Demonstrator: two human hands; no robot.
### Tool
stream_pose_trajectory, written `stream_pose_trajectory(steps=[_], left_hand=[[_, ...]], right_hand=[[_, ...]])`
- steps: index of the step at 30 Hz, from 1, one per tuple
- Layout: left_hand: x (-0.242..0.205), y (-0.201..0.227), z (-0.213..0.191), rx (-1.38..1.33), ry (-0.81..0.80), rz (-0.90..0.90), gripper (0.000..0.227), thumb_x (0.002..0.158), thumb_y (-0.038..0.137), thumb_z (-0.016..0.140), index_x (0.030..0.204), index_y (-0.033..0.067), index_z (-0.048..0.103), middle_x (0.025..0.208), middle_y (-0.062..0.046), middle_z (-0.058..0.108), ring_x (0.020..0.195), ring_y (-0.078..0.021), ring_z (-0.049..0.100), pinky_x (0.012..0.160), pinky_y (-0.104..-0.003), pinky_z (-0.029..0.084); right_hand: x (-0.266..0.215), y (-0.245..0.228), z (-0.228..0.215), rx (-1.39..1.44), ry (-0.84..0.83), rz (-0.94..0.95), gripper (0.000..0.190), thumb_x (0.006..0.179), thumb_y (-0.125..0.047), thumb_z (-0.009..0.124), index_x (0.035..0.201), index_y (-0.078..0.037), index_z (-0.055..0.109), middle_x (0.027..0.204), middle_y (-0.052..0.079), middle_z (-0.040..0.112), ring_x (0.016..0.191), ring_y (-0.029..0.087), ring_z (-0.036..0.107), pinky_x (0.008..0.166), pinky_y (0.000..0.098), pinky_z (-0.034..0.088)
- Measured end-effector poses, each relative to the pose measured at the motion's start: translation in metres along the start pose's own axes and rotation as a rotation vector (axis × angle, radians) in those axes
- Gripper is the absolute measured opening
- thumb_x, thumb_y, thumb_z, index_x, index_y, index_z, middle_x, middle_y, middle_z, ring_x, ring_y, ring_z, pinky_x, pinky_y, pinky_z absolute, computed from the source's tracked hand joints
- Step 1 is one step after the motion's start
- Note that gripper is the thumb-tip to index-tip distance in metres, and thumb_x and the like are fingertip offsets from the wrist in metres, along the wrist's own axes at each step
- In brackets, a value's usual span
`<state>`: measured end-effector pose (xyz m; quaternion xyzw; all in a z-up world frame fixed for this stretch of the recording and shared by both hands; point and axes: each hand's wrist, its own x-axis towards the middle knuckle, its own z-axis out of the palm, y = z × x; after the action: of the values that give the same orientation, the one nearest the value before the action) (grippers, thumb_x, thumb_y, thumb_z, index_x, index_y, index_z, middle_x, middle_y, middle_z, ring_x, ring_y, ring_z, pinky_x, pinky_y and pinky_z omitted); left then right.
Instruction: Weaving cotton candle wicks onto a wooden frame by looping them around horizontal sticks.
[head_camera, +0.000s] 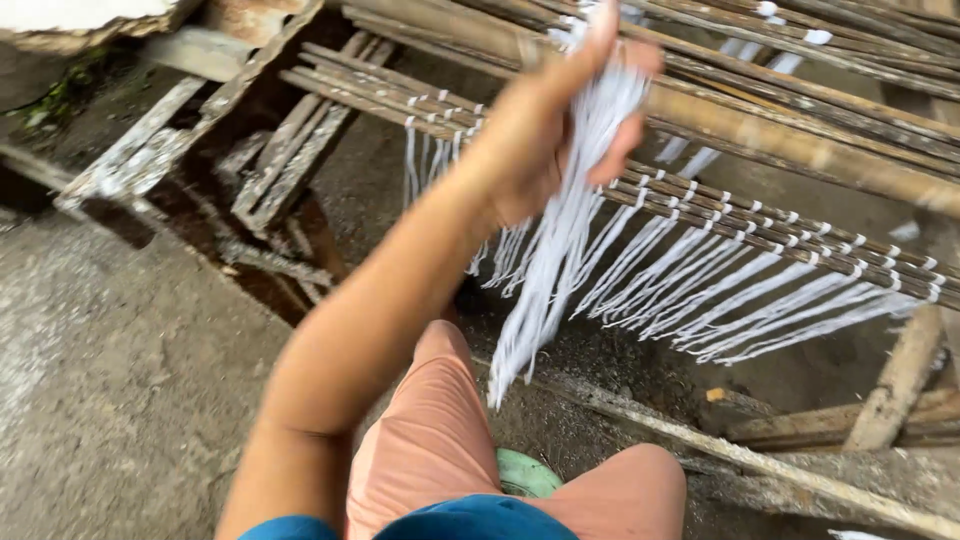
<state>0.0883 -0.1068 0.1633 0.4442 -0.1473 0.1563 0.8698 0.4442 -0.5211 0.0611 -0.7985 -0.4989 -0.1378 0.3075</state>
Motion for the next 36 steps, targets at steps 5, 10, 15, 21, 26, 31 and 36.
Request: stream_pose_trajectory(steps=[5, 10, 15, 21, 26, 31, 36], left_hand=[[-0.046, -0.061, -0.097, -0.042, 0.358, -0.161, 0.039, 0.096, 0.04, 0.065, 0.108, 0.0032, 0.073, 0.054, 0.007, 0.054, 0.04, -0.0027, 0.041, 0.036, -0.016, 0.028], [-0.061, -0.089, -0.159, 0.087, 0.577, -0.169, 0.037, 0.099, 0.037, 0.062, 0.104, 0.0034, 0.076, 0.053, 0.005, 0.055, 0.04, -0.0034, 0.041, 0.038, -0.018, 0.027], [-0.052, -0.105, -0.168, 0.268, 0.78, -0.081, 0.044, 0.093, 0.05, 0.061, 0.1, 0.0089, 0.074, 0.06, 0.004, 0.046, 0.046, -0.0036, 0.031, 0.043, -0.021, 0.02], [-0.042, -0.142, -0.186, 0.445, 0.799, -0.027, 0.036, 0.108, 0.038, 0.051, 0.113, 0.0067, 0.069, 0.072, -0.009, 0.053, 0.055, -0.0149, 0.058, 0.052, -0.022, 0.053], [-0.038, -0.164, -0.169, 0.374, 0.648, 0.056, 0.04, 0.113, 0.043, 0.039, 0.126, 0.0103, 0.058, 0.067, -0.003, 0.041, 0.052, -0.0129, 0.045, 0.05, -0.024, 0.041], [-0.029, -0.199, -0.133, 0.445, 0.618, 0.075, 0.043, 0.113, 0.046, 0.037, 0.129, 0.0099, 0.055, 0.07, -0.004, 0.045, 0.054, -0.0122, 0.047, 0.052, -0.023, 0.042], [-0.016, -0.225, -0.058, 0.611, 0.382, -0.043, 0.058, 0.111, 0.054, 0.03, 0.082, 0.0127, 0.057, 0.056, -0.002, 0.05, 0.048, -0.0127, 0.047, 0.048, -0.023, 0.036]], right_hand=[[-0.058, -0.053, 0.017, -0.004, -0.09, 0.044, 0.038, 0.105, -0.009, 0.059, 0.142, -0.004, 0.066, 0.122, 0.018, 0.061, 0.115, 0.029, 0.056, 0.115, 0.0377, 0.039], [-0.056, -0.088, 0.044, -0.148, -0.066, 0.059, 0.026, 0.105, -0.006, 0.069, 0.13, -0.003, 0.076, 0.111, 0.013, 0.073, 0.097, 0.023, 0.066, 0.099, 0.0318, 0.048], [-0.047, -0.087, 0.093, -0.45, -0.063, 0.048, 0.026, 0.109, -0.017, 0.062, 0.128, -0.021, 0.078, 0.096, 0.004, 0.068, 0.082, 0.028, 0.063, 0.084, 0.0426, 0.046], [-0.042, -0.096, 0.122, -0.279, 0.191, 0.075, 0.018, 0.104, -0.02, 0.063, 0.118, -0.024, 0.073, 0.095, 0.003, 0.061, 0.099, 0.027, 0.06, 0.097, 0.0427, 0.033], [-0.044, -0.071, 0.125, -0.16, 0.315, 0.105, 0.013, 0.1, -0.029, 0.069, 0.109, -0.022, 0.065, 0.106, 0.002, 0.054, 0.106, 0.027, 0.054, 0.097, 0.0429, 0.034], [-0.043, -0.073, 0.132, -0.105, 0.355, 0.138, 0.016, 0.096, -0.028, 0.073, 0.106, -0.019, 0.064, 0.108, 0.004, 0.052, 0.105, 0.029, 0.051, 0.097, 0.0414, 0.034], [-0.044, -0.061, 0.139, -0.049, 0.397, 0.112, 0.017, 0.095, -0.027, 0.075, 0.104, -0.018, 0.064, 0.107, 0.003, 0.05, 0.105, 0.029, 0.05, 0.098, 0.0402, 0.034]])
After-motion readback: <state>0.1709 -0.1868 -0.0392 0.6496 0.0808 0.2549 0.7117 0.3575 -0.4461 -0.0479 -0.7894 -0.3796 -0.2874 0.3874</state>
